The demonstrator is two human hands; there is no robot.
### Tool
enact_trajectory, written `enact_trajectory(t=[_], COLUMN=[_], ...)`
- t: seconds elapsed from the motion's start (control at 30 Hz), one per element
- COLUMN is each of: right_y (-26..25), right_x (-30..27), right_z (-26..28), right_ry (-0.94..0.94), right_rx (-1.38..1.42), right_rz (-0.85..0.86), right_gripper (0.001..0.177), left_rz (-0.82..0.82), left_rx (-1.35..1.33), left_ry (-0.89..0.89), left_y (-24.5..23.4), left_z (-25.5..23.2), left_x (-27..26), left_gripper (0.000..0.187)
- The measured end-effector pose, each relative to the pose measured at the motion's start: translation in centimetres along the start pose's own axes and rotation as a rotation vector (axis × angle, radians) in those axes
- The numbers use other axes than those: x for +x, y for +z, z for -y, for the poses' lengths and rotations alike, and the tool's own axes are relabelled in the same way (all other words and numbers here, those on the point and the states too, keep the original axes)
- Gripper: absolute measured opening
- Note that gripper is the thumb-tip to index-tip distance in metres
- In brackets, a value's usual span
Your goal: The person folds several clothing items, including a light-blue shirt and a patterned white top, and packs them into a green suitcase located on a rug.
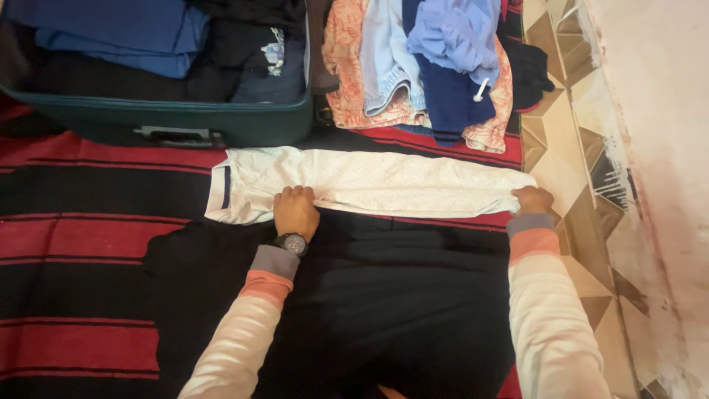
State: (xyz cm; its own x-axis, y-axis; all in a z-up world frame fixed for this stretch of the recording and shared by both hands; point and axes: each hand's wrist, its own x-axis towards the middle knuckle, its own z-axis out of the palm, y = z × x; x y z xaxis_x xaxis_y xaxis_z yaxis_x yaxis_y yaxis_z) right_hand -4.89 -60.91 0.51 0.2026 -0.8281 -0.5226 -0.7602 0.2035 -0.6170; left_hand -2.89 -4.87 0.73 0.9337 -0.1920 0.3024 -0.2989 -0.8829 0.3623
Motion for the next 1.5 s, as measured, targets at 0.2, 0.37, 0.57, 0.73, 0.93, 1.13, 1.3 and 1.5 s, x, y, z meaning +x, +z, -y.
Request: enact_trajectory(t=[0.2,0.37,0.57,0.73,0.93,1.13,1.3,1.5], right_y=[-1.1,-1.2,-1.2,-1.1,-1.0,-1.5,-1.9,-0.6], right_x=[0.8,0.5,0.3,0.1,-0.8,-1.2,-2.1,-4.9], right_z=[-0.8,-1.7,-0.1,0.0,-0.8,-0.6,-1.0,1.1], right_ry=[0.009,0.017,0.025,-0.039,-0.223,-0.229,-0.382,-0.203], right_rx=[-0.14,-0.155,-0.233,-0.281,-0.65,-0.834,-0.787,-1.063], right_rz=[-0.12,-0.198,-0.095,-0.324,-0.03,-0.058,-0.279,-0.078], right_gripper=[0.042,0.045,0.05,0.092,0.073,0.063,0.04,0.043], left_rz=[0.057,0.189,0.21,0.228,0.22,0.199,0.247,0.08], left_rx=[0.008,0.034,-0.129,-0.331,-0.094,0.121,0.061,-0.084], left_ry=[0.04,0.087,0.12,0.085,0.073,-0.052,-0.13,-0.112], left_y=[0.1,-0.8,-4.2,-4.4,-2.1,-3.6,-4.4,-4.3], left_z=[-0.7,-1.6,-2.4,-2.6,0.1,1.6,0.8,1.0], left_x=[-0.9,-1.8,-1.2,-1.3,-1.3,-1.8,-0.7,-0.1], left_gripper=[0.009,0.015,0.027,0.03,0.015,0.019,0.019,0.014])
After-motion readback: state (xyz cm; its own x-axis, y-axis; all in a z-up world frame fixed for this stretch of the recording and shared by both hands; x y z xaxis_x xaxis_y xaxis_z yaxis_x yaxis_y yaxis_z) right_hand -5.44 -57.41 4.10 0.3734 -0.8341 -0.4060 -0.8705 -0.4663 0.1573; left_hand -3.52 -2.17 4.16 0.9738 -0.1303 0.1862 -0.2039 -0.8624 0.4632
